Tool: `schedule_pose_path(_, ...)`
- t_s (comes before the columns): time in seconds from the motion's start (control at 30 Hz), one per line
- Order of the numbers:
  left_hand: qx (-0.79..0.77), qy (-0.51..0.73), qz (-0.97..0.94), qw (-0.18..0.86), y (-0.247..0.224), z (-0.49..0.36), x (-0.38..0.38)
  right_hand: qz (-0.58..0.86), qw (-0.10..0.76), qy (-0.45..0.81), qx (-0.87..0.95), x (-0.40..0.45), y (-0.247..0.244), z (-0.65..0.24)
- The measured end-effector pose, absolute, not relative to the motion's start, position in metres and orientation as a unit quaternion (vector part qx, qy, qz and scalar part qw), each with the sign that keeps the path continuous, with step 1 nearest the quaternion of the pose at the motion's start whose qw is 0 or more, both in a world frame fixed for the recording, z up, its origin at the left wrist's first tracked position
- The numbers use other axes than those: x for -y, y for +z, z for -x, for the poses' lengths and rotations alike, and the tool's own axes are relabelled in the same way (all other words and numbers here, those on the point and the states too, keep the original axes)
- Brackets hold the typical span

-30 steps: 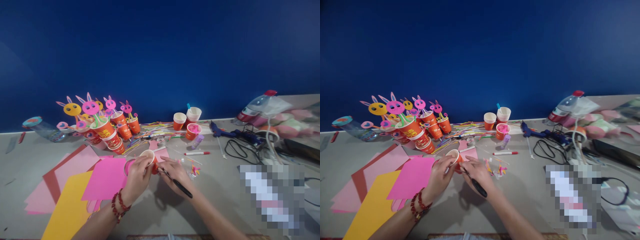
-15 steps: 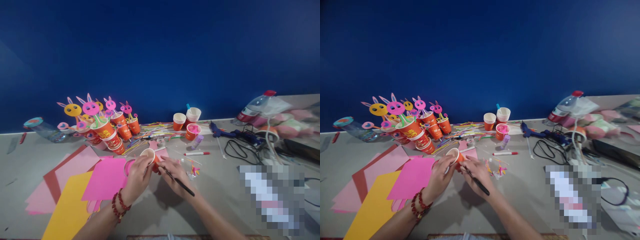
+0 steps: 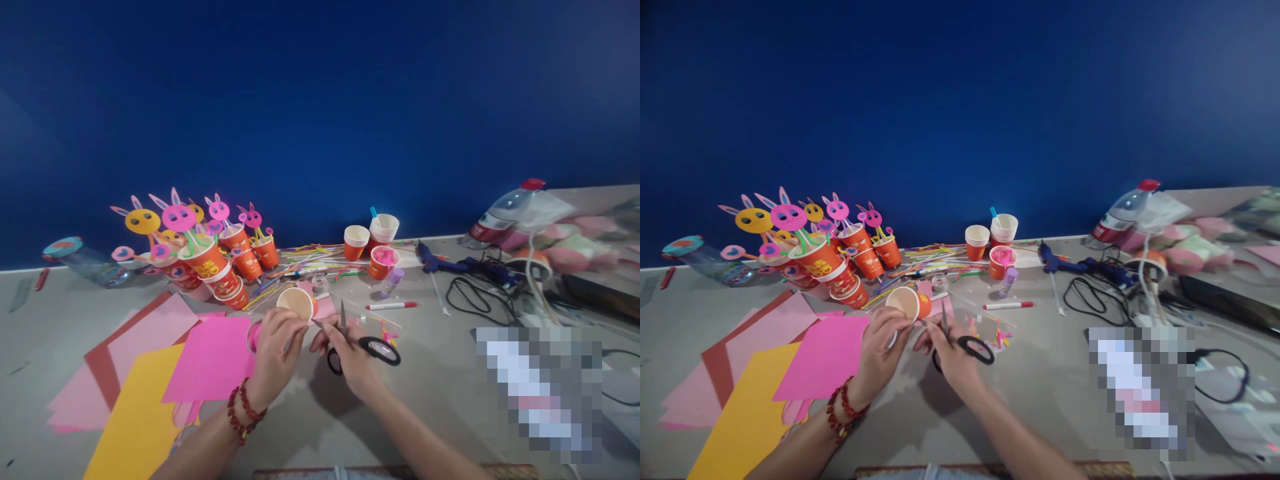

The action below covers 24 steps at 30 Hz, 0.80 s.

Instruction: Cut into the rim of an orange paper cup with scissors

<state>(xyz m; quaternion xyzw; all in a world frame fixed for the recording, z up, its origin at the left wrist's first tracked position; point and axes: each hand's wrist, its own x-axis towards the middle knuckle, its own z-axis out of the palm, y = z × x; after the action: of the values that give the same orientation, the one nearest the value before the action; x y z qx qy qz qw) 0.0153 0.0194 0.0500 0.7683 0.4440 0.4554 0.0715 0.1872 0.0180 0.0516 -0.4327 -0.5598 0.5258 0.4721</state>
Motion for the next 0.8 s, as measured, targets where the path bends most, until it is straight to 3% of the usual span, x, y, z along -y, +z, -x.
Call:
schedule_pose_path(0.17,-0.413,0.483,-0.761,0.128,0.043,-0.013,-0.023,0.422,0.482,0.575,0.509,-0.017,0.048,-0.182)
schedule_pose_path(0.3,-0.454,0.490,-0.714,0.211,0.043,-0.014,-0.022,0.424,0.430,0.453,0.656,-0.018,0.056,-0.189)
schedule_pose_path(0.43,-0.477,0.481,-0.700,0.226,0.044,-0.015,-0.020,0.432,0.397,0.359,0.726,-0.018,0.059,-0.194)
schedule_pose_path(0.67,-0.410,0.546,-0.709,0.175,0.030,-0.020,-0.024,0.421,0.464,0.514,0.587,-0.016,0.053,-0.180)
schedule_pose_path(0.8,-0.422,0.532,-0.707,0.195,0.033,-0.020,-0.023,0.410,0.473,0.482,0.613,-0.016,0.052,-0.180)
